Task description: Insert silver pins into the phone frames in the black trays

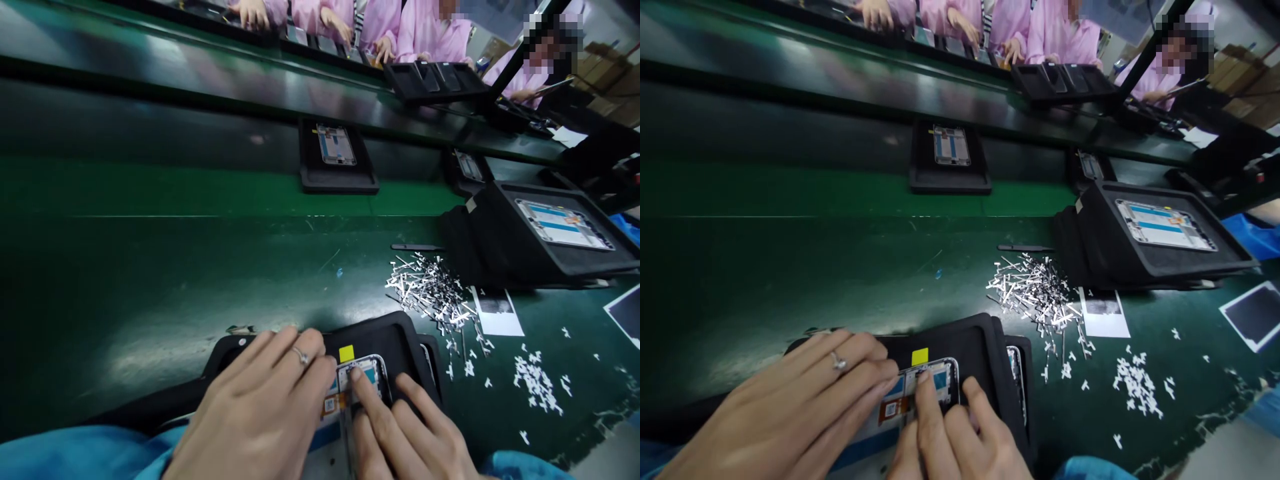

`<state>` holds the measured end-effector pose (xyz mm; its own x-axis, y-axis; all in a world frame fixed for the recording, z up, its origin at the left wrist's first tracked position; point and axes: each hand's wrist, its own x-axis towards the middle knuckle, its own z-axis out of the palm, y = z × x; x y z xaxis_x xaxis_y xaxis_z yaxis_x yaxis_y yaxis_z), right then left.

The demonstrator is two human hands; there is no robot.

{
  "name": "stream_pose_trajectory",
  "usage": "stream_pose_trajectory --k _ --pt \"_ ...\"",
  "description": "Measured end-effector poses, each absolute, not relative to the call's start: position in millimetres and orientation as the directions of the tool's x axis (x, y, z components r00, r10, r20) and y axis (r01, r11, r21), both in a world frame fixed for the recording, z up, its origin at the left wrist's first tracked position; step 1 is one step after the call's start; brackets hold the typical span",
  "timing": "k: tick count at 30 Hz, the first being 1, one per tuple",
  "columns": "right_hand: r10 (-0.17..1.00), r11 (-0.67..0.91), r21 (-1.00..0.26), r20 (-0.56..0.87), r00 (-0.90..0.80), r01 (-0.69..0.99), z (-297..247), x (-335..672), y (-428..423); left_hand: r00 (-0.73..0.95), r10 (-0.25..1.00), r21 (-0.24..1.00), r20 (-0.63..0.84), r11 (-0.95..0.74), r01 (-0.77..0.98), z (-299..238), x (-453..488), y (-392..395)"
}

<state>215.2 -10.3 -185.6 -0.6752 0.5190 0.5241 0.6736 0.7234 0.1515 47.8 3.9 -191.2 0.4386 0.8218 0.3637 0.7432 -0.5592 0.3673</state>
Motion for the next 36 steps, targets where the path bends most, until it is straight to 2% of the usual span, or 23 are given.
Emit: stream_pose_trajectory --k 4,6,10,13,17,19,22,24,27,32,36 --pt "0.515 0.722 0.141 0.544 -0.662 0.678 -189 214 -13 0.393 0.826 0.372 0.405 -0.541 0.754 -189 49 9" --pt "0.515 0.717 0.142 0.552 -0.656 0.682 -190 214 -14 0.429 0.802 0.366 0.416 -0.579 0.728 -189 46 13" --pt "0.512 0.706 0.153 0.565 -0.647 0.692 -191 213 -12 0.544 0.782 0.385 0.304 -0.623 0.681 -187 37 21" --pt "0.498 0.703 0.161 0.584 -0.641 0.693 -192 211 -9 0.528 0.820 0.447 0.220 -0.566 0.693 -184 36 23" --pt "0.490 0.677 0.177 0.617 -0.616 0.715 -195 209 -9 0.441 0.872 0.504 0.213 -0.485 0.715 -180 41 16" --pt "0.500 0.675 0.177 0.604 -0.620 0.716 -197 209 -10 0.441 0.858 0.449 0.264 -0.514 0.731 -180 44 11" --pt "0.487 0.691 0.187 0.593 -0.641 0.698 -197 211 -10 0.504 0.792 0.261 0.344 -0.596 0.759 -183 46 5" --pt "0.486 0.694 0.187 0.591 -0.644 0.696 -196 211 -10 0.507 0.781 0.187 0.366 -0.595 0.782 -184 48 4" --pt "0.494 0.700 0.164 0.592 -0.637 0.695 -194 210 -9 0.511 0.783 0.154 0.354 -0.587 0.795 -183 49 5" --pt "0.517 0.689 0.113 0.615 -0.595 0.716 -193 207 -8 0.508 0.804 0.195 0.310 -0.576 0.794 -182 50 8" --pt "0.508 0.699 0.143 0.590 -0.628 0.700 -193 208 -8 0.507 0.784 0.141 0.359 -0.582 0.801 -188 52 6"
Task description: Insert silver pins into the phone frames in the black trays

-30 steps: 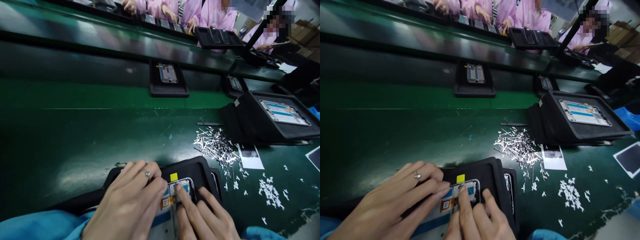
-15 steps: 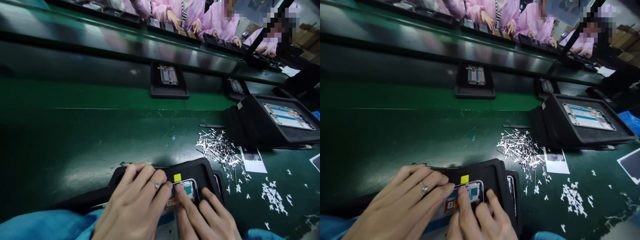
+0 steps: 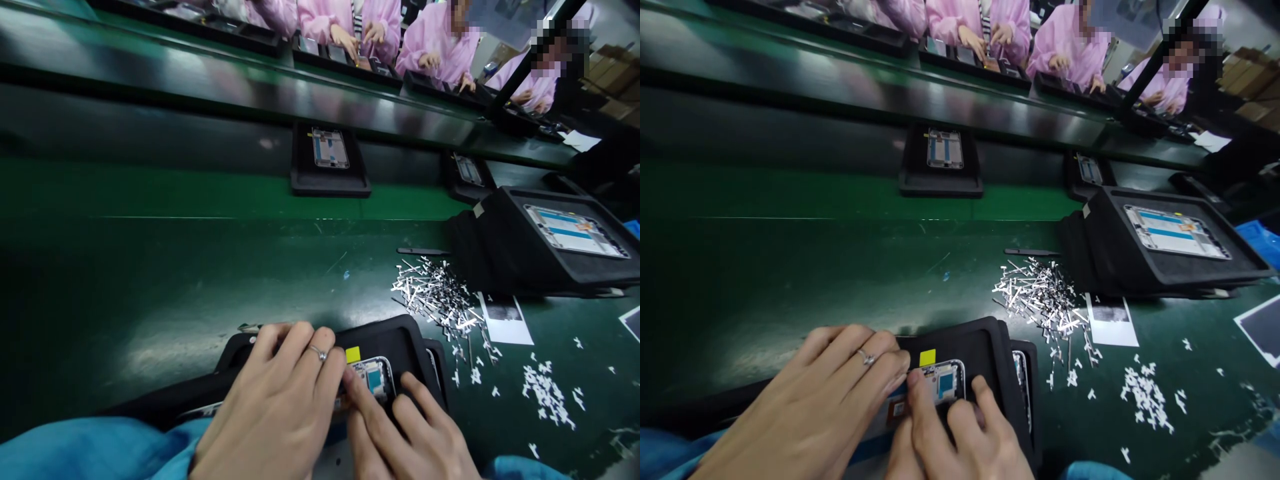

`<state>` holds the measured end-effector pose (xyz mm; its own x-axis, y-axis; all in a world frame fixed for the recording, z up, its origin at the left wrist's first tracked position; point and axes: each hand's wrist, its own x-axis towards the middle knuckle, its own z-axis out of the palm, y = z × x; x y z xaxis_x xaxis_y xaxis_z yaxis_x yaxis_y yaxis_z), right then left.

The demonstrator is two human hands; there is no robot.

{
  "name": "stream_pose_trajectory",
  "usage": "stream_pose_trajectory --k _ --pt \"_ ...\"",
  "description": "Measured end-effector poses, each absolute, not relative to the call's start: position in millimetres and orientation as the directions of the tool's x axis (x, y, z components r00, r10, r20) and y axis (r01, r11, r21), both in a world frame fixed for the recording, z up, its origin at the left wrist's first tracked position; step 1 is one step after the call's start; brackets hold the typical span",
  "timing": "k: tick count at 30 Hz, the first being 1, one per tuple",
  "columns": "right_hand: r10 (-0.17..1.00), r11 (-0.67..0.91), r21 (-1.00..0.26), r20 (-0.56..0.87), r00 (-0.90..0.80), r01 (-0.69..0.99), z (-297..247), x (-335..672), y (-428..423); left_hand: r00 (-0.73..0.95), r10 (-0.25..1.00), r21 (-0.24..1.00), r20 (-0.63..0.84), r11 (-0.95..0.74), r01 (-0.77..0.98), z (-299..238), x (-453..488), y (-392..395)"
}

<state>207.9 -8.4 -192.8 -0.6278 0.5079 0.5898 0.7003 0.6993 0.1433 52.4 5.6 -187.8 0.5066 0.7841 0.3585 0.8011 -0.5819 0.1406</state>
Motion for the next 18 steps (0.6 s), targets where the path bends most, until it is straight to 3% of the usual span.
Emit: stream_pose_trajectory --k 3,6,11,18 --pt "0.500 0.706 0.168 0.569 -0.653 0.688 -193 210 -9 0.461 0.788 0.223 0.409 -0.576 0.787 -191 50 6" --pt "0.486 0.719 0.191 0.549 -0.680 0.668 -194 212 -10 0.443 0.834 0.349 0.330 -0.544 0.763 -188 41 13" --pt "0.504 0.705 0.183 0.550 -0.666 0.685 -195 210 -10 0.547 0.811 0.341 0.208 -0.585 0.736 -179 20 34" --pt "0.497 0.703 0.190 0.558 -0.665 0.685 -193 207 -9 0.569 0.822 0.388 0.010 -0.528 0.756 -181 16 48"
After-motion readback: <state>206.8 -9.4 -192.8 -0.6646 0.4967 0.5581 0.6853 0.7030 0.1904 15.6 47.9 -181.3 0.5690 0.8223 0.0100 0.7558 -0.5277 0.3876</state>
